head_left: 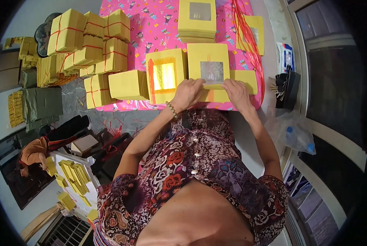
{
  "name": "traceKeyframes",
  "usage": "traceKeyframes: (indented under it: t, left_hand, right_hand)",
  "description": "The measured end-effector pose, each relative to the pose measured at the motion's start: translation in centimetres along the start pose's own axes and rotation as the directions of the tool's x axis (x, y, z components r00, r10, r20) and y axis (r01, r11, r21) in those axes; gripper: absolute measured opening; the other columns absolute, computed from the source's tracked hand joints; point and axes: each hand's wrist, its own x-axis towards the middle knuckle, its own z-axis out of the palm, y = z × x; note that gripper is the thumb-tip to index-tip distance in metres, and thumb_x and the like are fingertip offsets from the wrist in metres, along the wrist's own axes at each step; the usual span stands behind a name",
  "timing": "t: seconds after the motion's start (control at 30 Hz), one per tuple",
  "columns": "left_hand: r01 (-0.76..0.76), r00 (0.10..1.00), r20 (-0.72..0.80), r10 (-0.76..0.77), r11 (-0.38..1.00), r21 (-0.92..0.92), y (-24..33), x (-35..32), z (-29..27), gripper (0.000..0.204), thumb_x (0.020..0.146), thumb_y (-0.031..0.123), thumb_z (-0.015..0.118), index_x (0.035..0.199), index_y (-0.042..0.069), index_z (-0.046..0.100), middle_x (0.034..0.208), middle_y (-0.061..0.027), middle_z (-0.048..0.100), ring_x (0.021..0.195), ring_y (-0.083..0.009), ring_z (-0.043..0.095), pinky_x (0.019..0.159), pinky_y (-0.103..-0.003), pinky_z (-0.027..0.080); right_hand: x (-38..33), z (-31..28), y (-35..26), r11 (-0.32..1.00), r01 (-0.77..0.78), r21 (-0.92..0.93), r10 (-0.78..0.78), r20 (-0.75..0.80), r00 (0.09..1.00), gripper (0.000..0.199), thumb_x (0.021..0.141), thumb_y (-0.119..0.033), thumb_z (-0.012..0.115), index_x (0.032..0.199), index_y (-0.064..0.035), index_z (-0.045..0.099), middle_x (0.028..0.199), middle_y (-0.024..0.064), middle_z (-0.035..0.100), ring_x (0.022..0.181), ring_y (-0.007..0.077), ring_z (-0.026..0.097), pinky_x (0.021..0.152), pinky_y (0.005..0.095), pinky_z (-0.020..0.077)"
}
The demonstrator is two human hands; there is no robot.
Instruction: Packaging and organizing stacks of yellow ceremonial paper.
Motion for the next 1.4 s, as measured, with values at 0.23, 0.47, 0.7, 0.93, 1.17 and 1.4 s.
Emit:
traceKeyframes:
  t: [0.23, 0.47, 0.7, 0.93, 1.17, 1.4]
  left_hand:
    - [-0.146, 0.891, -0.39, 0.23, 0.961, 0.234, 2.6, 1.8, -1.6, 0.073, 0.075, 0.018, 0.075, 0.14, 0.012, 0.045, 0.142, -0.0181, 0.042, 0.131, -0.0399, 0.038, 0.104, -0.051, 0.038]
    - [-0.096, 0.971, -0.192, 0.145, 0.966, 0.242, 2.5, 4.2, 0.9, 0.079, 0.084, 0.031, 0.068, 0.152, 0.016, 0.032, 0.153, -0.0219, 0.028, 0.142, -0.0433, 0.026, 0.115, -0.052, 0.026]
    - [0.008, 0.984, -0.171, 0.041, 0.961, 0.276, 1.5, 4.6, 2.8, 0.087, 0.082, 0.044, 0.066, 0.154, 0.015, 0.027, 0.156, -0.0251, 0.023, 0.145, -0.0447, 0.02, 0.118, -0.054, 0.018]
    - [0.02, 0.988, -0.154, 0.014, 0.976, 0.216, 1.4, 4.7, 3.2, 0.084, 0.085, 0.047, 0.063, 0.154, 0.016, 0.029, 0.157, -0.0232, 0.021, 0.145, -0.0436, 0.019, 0.118, -0.054, 0.017]
    - [0.021, 0.987, -0.159, 0.013, 0.977, 0.213, 1.6, 4.6, 3.3, 0.079, 0.087, 0.049, 0.06, 0.153, 0.016, 0.031, 0.157, -0.0212, 0.023, 0.143, -0.0436, 0.022, 0.116, -0.055, 0.02]
    - [0.026, 0.989, -0.148, 0.004, 0.979, 0.203, 1.7, 4.5, 3.2, 0.085, 0.087, 0.048, 0.06, 0.154, 0.009, 0.026, 0.158, -0.0188, 0.024, 0.143, -0.0401, 0.024, 0.117, -0.052, 0.021]
  right_hand:
    - [7.4, -1.1, 2.9, 0.997, -0.044, 0.066, 0.051, -0.095, 0.994, 0.021, 0.098, -0.024, 0.056, 0.093, -0.0036, 0.054, 0.085, 0.0175, 0.063, 0.078, 0.0403, 0.063, 0.063, 0.0494, 0.0485]
    - [13.6, 0.4, 7.2, 0.995, -0.104, -0.004, 0.104, 0.025, 0.994, 0.026, 0.098, -0.028, 0.053, 0.094, -0.0031, 0.056, 0.088, 0.0188, 0.063, 0.084, 0.0405, 0.062, 0.071, 0.0506, 0.0486]
    - [15.2, 2.9, 8.6, 0.999, 0.004, -0.042, -0.005, -0.029, 1.0, 0.023, 0.092, -0.028, 0.06, 0.088, -0.0057, 0.062, 0.086, 0.0127, 0.058, 0.087, 0.0342, 0.061, 0.073, 0.048, 0.049]
    - [15.3, 3.2, 8.3, 0.997, -0.003, -0.072, 0.008, 0.06, 0.998, 0.02, 0.091, -0.026, 0.061, 0.095, -0.0071, 0.066, 0.094, 0.0114, 0.063, 0.093, 0.033, 0.061, 0.082, 0.0468, 0.0479]
    - [15.3, 4.0, 6.7, 0.986, 0.09, 0.143, -0.104, 0.09, 0.991, 0.024, 0.093, -0.019, 0.059, 0.112, -0.0065, 0.067, 0.094, 0.0139, 0.064, 0.093, 0.0358, 0.061, 0.08, 0.0461, 0.0477]
    - [14.8, 3.6, 6.1, 0.985, 0.08, 0.153, -0.09, 0.059, 0.994, 0.022, 0.093, -0.016, 0.058, 0.111, -0.0054, 0.065, 0.099, 0.0152, 0.063, 0.094, 0.036, 0.06, 0.081, 0.046, 0.0478]
